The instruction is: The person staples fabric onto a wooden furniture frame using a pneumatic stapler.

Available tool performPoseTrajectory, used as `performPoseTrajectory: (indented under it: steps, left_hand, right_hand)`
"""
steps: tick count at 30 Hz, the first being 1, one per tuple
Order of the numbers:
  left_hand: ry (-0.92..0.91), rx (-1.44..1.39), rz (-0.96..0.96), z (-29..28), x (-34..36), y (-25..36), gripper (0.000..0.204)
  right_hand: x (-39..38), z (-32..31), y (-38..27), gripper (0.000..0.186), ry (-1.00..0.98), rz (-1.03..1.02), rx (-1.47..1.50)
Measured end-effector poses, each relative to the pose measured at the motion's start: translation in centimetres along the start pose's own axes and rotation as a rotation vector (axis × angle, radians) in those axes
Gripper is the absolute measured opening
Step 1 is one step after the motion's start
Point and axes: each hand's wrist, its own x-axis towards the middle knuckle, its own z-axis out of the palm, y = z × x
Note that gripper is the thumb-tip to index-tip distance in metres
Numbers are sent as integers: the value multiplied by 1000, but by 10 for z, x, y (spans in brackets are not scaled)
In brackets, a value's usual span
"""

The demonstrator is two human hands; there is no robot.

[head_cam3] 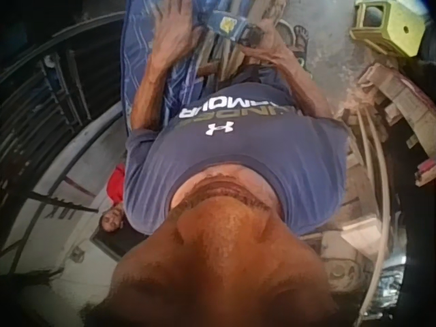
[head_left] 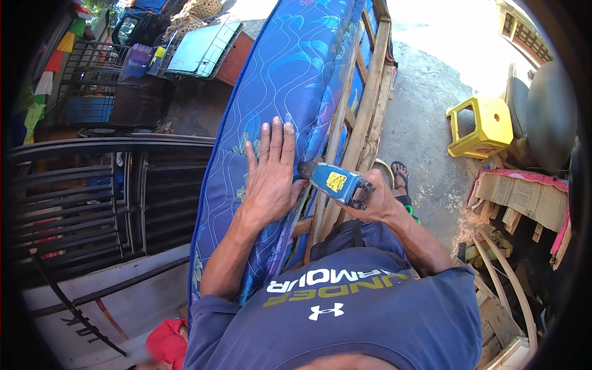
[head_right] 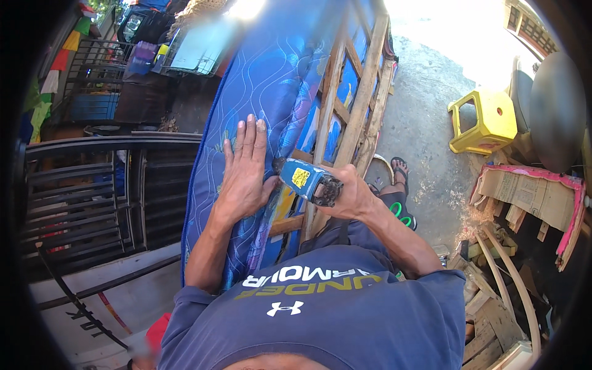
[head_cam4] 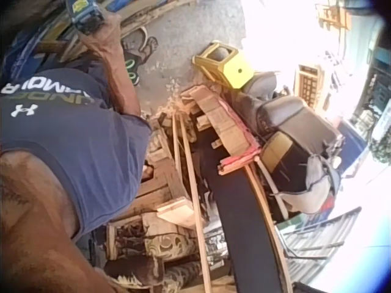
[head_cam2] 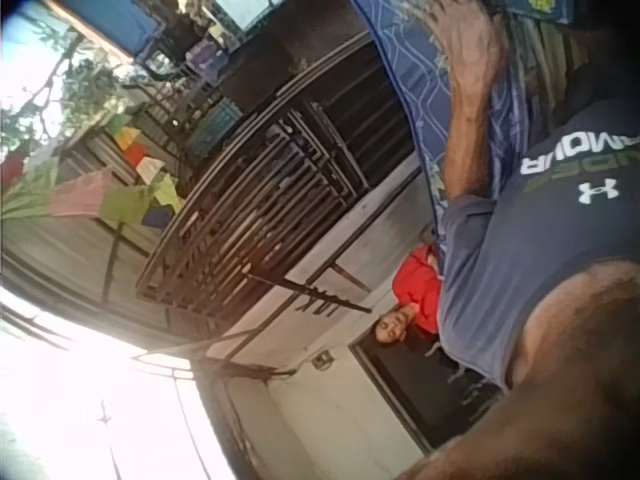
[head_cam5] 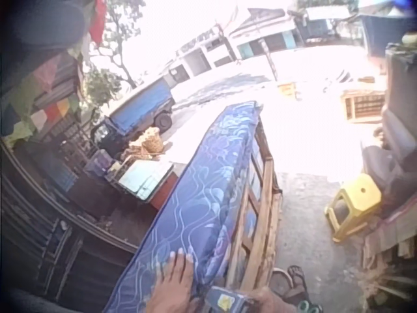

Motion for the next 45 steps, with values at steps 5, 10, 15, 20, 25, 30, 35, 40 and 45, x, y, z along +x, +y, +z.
performPoseTrajectory:
  steps: [5,10,15,20,25,30,35,40,45]
  left_hand:
    - [-47,102,7,-2,-2,-1,115]
    - [22,-1077,152,-23,6,-96,92]
    - [147,-446,-726,38,-13,-207,66]
    - [120,-213,-294,24,-32,-92,71]
    - [62,-69,-117,14,-81,-23,76]
    - [22,-19,-201,14,-86,-6,84]
    - [7,-36,-191,9,-81,-3,92]
    - [-25,-27,-195,7,-82,0,93]
    - [-20,-43,-196,8,-85,-1,95]
  right_hand:
    - [-10,9,-3,33,5,-68,19]
    - [-11,11,6,28,33,14,62]
    - [-12,27,7,22,81,24,170]
    - [-18,17,2,22,77,46,69]
    - [-20,20,-5,27,62,-109,41]
    - [-30,31,-9,32,29,-79,2]
    - [-24,33,-8,40,43,-102,16]
    - [-33,41,-9,47,-25,-123,-13]
    - [-35,42,-20,49,-57,-84,-7]
